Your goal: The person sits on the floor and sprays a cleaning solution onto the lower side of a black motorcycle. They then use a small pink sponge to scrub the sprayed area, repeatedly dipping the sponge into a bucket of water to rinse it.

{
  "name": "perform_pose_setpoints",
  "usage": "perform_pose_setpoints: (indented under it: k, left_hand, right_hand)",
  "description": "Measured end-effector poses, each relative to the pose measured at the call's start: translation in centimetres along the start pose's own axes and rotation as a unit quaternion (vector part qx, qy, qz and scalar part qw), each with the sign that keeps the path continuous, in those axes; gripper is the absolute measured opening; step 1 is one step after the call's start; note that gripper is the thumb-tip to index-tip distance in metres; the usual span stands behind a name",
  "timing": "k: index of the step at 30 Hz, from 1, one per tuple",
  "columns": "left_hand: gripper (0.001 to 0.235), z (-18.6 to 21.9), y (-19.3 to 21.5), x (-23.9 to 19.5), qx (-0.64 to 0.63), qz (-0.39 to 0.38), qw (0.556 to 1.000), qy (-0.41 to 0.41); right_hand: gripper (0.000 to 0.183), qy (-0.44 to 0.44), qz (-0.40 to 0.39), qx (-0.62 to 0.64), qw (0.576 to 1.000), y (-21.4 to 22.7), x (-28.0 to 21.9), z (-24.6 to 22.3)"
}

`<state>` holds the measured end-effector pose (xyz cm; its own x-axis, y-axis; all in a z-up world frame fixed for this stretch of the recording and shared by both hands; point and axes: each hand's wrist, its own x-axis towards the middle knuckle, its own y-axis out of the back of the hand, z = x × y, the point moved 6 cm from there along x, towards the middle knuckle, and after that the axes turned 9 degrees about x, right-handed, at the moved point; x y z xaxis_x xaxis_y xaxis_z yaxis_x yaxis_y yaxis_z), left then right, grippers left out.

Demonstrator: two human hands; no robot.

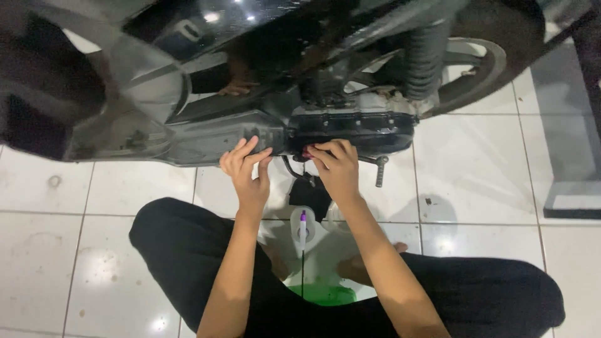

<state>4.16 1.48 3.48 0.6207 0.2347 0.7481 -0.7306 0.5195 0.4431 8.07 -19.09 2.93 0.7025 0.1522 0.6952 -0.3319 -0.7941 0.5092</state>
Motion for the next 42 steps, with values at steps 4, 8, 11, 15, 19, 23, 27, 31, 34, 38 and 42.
perform_pose_setpoints:
  k: [4, 8, 11, 15, 19, 23, 27, 31, 34, 38, 42]
  left_hand:
    - [0.014, 0.4, 0.6, 0.2, -0.015, 0.01, 1.0, 0.013]
    - [0.01, 0.6, 0.4, 0.7, -0.026, 0.011, 1.0, 0.013]
    - [0.009, 0.5, 0.3, 0.5, -0.031, 0.01, 0.999, 0.02]
    - [0.017, 0.7, 0.6, 0.7, -0.034, 0.001, 0.999, 0.032]
    - [0.014, 0.9, 0.9, 0.9, -0.044, 0.003, 0.999, 0.021]
    - [0.012, 0.8, 0.7, 0.7, -0.032, 0.009, 0.999, 0.026]
    - [0.012, 0.9, 0.9, 0.9, -0.028, 0.008, 0.999, 0.022]
    - [0.01, 0.7, 0.7, 0.9, -0.033, 0.006, 0.999, 0.021]
    - [0.011, 0.6, 0.8, 0.8, -0.033, 0.009, 0.999, 0.03]
    - [0.011, 0.5, 0.8, 0.9, -0.028, 0.004, 0.999, 0.025]
    - [0.011, 0.0, 0.4, 0.6, -0.028, -0.004, 0.999, 0.023]
  right_hand:
    - [0.029, 0.044, -0.025, 0.003, 0.999, -1.7, 0.2, -1.8]
    - [0.026, 0.035, 0.001, -0.01, 0.999, -1.1, -0.4, -0.4]
    - [0.025, 0.036, 0.01, -0.001, 0.999, -1.5, -0.4, -0.8]
    - [0.02, 0.035, -0.002, 0.018, 0.999, -4.0, -0.4, -2.0]
    - [0.025, 0.014, -0.005, 0.015, 1.0, -2.4, -0.8, -1.3]
    - [0.024, 0.001, 0.01, -0.005, 1.0, -2.3, -0.9, -1.1]
    - [0.02, 0.031, 0.007, 0.011, 0.999, -4.6, -0.6, -2.6]
    - [0.023, 0.025, 0.038, 0.002, 0.999, -2.6, -0.6, -2.0]
    - [0.024, 0.022, 0.08, -0.002, 0.997, -1.8, -1.2, -1.5]
    - [0.026, 0.015, 0.092, 0.003, 0.996, -3.3, -0.8, -2.7]
    - [0.03, -0.01, 0.106, -0.018, 0.994, -2.4, -1.7, -1.5]
